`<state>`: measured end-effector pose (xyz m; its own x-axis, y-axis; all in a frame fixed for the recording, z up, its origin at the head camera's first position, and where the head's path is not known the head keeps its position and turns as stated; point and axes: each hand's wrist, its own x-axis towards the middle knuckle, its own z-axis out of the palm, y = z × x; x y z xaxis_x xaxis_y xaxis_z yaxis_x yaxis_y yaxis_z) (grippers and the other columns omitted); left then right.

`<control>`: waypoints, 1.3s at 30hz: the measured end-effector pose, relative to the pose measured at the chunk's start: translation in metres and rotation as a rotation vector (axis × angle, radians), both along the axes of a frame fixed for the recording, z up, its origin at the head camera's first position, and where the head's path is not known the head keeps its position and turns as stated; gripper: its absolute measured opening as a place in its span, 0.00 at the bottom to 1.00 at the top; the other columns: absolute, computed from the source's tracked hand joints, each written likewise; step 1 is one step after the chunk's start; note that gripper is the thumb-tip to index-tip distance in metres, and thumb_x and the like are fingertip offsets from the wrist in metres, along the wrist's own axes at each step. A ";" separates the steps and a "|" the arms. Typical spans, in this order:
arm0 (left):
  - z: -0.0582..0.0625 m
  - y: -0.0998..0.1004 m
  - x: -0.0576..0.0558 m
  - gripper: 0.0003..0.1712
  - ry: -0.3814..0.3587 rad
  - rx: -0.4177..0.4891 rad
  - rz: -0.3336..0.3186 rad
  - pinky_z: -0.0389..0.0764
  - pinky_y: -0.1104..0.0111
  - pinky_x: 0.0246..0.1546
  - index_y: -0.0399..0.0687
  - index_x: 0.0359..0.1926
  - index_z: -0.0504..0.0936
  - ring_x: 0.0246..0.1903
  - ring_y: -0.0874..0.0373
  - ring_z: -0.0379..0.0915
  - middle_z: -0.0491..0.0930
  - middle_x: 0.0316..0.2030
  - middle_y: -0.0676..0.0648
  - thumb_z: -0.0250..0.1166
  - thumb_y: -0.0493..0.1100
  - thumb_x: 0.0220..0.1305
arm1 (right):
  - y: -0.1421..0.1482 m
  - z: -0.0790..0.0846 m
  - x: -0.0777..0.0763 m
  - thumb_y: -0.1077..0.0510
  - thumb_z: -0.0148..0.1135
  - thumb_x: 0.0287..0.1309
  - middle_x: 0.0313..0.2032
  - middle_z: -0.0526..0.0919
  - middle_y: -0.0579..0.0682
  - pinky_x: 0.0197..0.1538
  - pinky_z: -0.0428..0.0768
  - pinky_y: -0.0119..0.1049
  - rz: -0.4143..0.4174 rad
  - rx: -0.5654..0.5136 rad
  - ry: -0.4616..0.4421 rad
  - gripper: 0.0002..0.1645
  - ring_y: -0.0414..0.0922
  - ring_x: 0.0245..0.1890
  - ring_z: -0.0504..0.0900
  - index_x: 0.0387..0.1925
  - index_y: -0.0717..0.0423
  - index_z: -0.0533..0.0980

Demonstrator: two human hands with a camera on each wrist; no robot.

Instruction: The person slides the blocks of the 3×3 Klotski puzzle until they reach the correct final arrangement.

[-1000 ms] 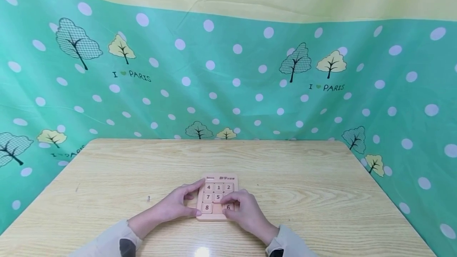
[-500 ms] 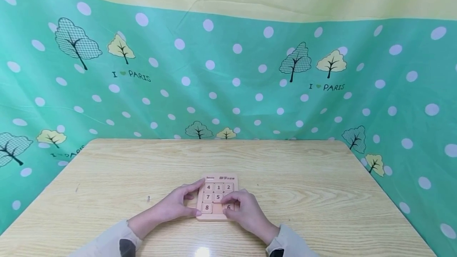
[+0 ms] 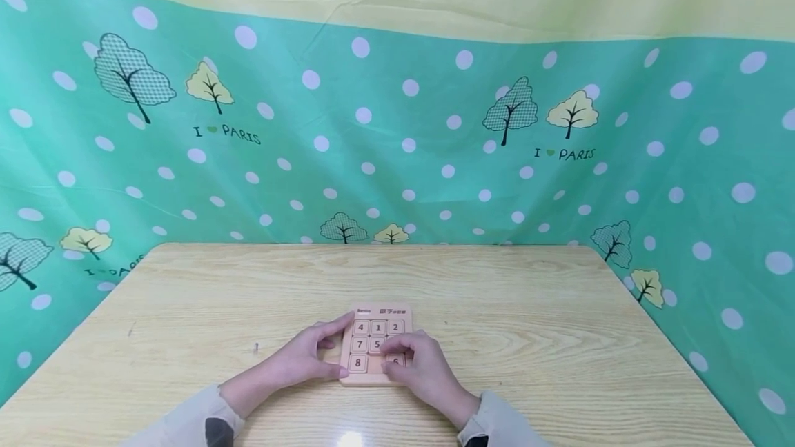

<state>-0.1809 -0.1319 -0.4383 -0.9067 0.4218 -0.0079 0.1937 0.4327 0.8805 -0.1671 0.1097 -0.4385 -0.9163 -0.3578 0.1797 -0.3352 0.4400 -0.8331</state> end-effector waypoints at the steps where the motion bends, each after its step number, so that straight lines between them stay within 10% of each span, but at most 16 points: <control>1: 0.000 0.000 0.000 0.55 -0.001 0.004 0.001 0.70 0.59 0.53 0.45 0.70 0.58 0.50 0.51 0.66 0.65 0.60 0.37 0.76 0.45 0.42 | -0.001 0.000 0.000 0.60 0.71 0.44 0.38 0.82 0.44 0.43 0.73 0.31 0.005 -0.004 0.005 0.14 0.44 0.39 0.74 0.37 0.52 0.82; 39: 0.000 -0.002 -0.002 0.55 -0.001 0.026 -0.021 0.68 0.57 0.55 0.45 0.70 0.59 0.52 0.50 0.66 0.62 0.64 0.38 0.77 0.42 0.41 | -0.044 0.002 0.001 0.66 0.68 0.42 0.34 0.80 0.43 0.41 0.74 0.31 0.060 0.039 0.057 0.15 0.40 0.36 0.73 0.37 0.55 0.83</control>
<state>-0.1826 -0.1335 -0.4380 -0.8976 0.4408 0.0028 0.2020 0.4057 0.8914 -0.1664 0.0655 -0.4368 -0.8815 -0.4198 0.2160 -0.4087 0.4497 -0.7942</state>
